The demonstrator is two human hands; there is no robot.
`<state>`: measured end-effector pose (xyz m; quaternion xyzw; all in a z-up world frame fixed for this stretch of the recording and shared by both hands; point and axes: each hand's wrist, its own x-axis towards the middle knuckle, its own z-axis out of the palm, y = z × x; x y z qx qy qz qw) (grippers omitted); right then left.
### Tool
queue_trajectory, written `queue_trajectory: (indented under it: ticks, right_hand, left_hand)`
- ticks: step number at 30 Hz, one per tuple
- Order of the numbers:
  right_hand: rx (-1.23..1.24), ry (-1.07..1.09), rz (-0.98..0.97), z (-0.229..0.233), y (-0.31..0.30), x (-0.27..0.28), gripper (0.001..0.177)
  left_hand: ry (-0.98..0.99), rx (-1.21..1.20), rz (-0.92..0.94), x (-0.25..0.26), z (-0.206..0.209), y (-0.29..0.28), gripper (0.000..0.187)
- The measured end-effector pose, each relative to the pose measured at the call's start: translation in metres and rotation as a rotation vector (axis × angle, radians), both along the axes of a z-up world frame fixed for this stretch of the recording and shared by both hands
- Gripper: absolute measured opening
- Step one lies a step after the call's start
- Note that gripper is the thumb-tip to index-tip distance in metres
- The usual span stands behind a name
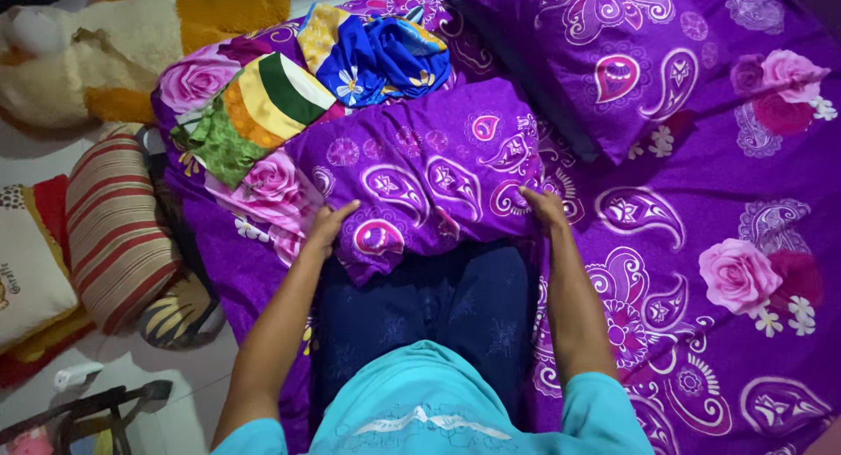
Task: The person sits on a bed and places several pillows into matching pillowcases one by one. They insert each pillow, adjust the fabric to fit, and smooth the cover before moving to the next pillow.
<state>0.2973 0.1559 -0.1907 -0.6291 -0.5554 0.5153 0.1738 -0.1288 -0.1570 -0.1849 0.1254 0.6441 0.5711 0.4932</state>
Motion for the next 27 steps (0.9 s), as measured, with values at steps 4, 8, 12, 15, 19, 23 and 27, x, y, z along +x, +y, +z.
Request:
queue_trajectory:
  ticks: [4,8,12,15,19,23,27]
  right_hand:
    - [-0.004,0.314,-0.026,0.026,-0.016,-0.016,0.042]
    - [0.28,0.257,-0.088,0.074,-0.037,0.004,0.032]
    - [0.225,0.523,-0.159,0.108,-0.065,0.043,0.045]
    - [0.372,0.137,-0.067,0.111,-0.09,0.055,0.067]
    - [0.588,-0.386,0.055,0.116,-0.096,0.023,0.087]
    - [0.888,-0.41,0.048,0.111,-0.093,-0.025,0.087]
    - [1.194,-0.384,0.036,0.089,-0.089,-0.079,0.082]
  left_hand:
    - [0.576,0.081,0.078,-0.007,-0.006,0.047,0.061]
    - [0.612,0.372,0.039,-0.03,0.047,0.063,0.06]
    - [0.667,0.36,-0.056,-0.055,0.115,0.053,0.06]
    - [1.055,0.121,-0.093,-0.049,0.137,0.063,0.082]
    - [1.528,-0.104,-0.25,-0.022,0.135,0.086,0.096]
    - [1.755,0.148,-0.083,0.004,0.11,0.103,0.094]
    - [1.829,0.266,0.096,0.026,0.072,0.116,0.092]
